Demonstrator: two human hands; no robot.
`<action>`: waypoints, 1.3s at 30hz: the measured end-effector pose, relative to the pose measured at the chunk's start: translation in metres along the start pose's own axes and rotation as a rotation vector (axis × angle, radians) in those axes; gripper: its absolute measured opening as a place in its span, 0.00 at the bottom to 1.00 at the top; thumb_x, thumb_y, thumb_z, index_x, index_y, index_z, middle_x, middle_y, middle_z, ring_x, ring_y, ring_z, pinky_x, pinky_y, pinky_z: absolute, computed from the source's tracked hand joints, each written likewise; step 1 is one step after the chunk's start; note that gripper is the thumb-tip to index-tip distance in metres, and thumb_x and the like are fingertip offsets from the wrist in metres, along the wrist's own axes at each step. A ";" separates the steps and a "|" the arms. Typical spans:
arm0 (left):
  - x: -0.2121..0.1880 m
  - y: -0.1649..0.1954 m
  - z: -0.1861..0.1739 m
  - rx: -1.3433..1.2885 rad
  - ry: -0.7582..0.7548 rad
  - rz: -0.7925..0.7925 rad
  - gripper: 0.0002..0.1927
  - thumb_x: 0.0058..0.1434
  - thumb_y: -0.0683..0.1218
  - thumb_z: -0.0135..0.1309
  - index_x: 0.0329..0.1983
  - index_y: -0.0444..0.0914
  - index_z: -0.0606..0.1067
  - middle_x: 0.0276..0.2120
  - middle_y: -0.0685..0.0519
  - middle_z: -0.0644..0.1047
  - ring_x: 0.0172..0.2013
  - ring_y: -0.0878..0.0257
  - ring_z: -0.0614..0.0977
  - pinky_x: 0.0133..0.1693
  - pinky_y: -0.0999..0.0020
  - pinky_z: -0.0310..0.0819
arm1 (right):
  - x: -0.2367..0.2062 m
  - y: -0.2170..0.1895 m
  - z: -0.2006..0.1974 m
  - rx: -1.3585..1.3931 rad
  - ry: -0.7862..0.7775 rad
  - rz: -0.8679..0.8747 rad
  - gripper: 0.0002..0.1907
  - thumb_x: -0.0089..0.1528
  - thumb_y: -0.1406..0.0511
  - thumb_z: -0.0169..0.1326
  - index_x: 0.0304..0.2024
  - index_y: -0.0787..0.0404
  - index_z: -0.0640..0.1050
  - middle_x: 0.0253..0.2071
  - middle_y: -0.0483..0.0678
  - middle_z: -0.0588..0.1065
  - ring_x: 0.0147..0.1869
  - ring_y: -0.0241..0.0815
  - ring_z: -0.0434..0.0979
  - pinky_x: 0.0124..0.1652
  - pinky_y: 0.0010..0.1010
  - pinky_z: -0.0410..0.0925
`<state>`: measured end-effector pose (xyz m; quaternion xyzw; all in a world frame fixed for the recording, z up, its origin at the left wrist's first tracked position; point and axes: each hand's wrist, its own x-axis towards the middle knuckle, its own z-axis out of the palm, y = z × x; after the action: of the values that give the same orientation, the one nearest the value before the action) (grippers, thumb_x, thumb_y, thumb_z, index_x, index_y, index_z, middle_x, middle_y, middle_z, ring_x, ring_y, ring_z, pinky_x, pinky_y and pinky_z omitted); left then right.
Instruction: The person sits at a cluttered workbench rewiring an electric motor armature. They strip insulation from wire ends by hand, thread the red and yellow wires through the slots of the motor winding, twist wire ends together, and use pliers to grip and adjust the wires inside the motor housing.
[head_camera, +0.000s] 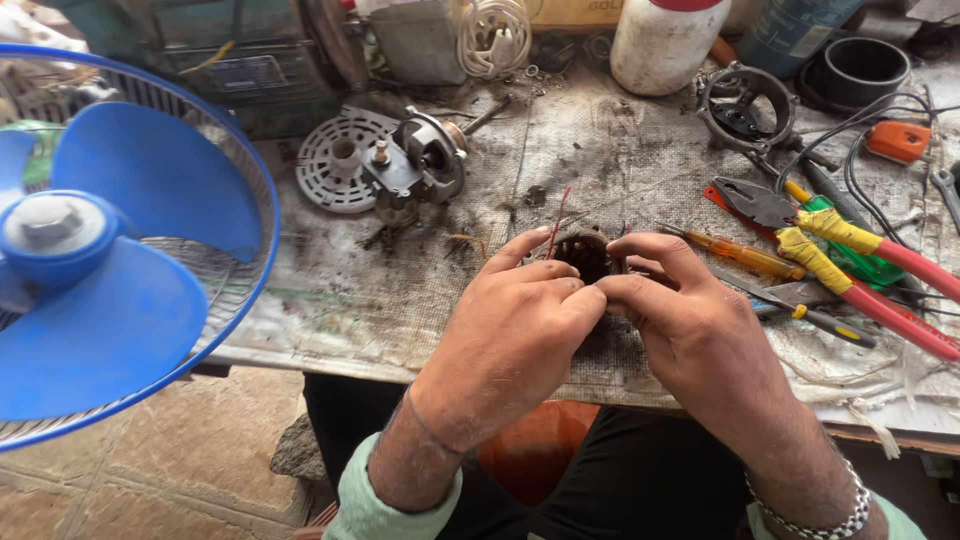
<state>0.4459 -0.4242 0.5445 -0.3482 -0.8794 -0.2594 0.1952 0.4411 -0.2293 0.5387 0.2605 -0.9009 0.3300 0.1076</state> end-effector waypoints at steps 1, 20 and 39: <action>0.003 -0.002 -0.001 -0.006 -0.018 -0.012 0.01 0.56 0.37 0.54 0.32 0.36 0.76 0.33 0.51 0.81 0.45 0.56 0.84 0.67 0.49 0.65 | 0.003 0.002 0.000 0.002 0.002 -0.006 0.15 0.58 0.75 0.56 0.46 0.60 0.81 0.57 0.53 0.73 0.55 0.52 0.82 0.45 0.37 0.76; 0.036 -0.028 0.003 0.009 0.040 0.019 0.10 0.57 0.38 0.56 0.41 0.30 0.79 0.45 0.45 0.82 0.55 0.51 0.82 0.64 0.51 0.71 | 0.042 0.030 -0.013 -0.049 0.023 -0.113 0.27 0.48 0.79 0.55 0.50 0.59 0.81 0.57 0.54 0.75 0.60 0.55 0.79 0.54 0.41 0.73; 0.062 -0.034 -0.018 0.005 0.026 0.009 0.06 0.57 0.38 0.60 0.38 0.33 0.80 0.44 0.46 0.83 0.53 0.52 0.83 0.61 0.50 0.71 | 0.061 0.026 -0.025 -0.151 0.113 -0.197 0.19 0.53 0.75 0.56 0.46 0.59 0.81 0.57 0.55 0.76 0.59 0.55 0.78 0.55 0.44 0.69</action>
<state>0.3825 -0.4243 0.5803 -0.3484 -0.8757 -0.2610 0.2087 0.3764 -0.2203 0.5662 0.3198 -0.8858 0.2633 0.2094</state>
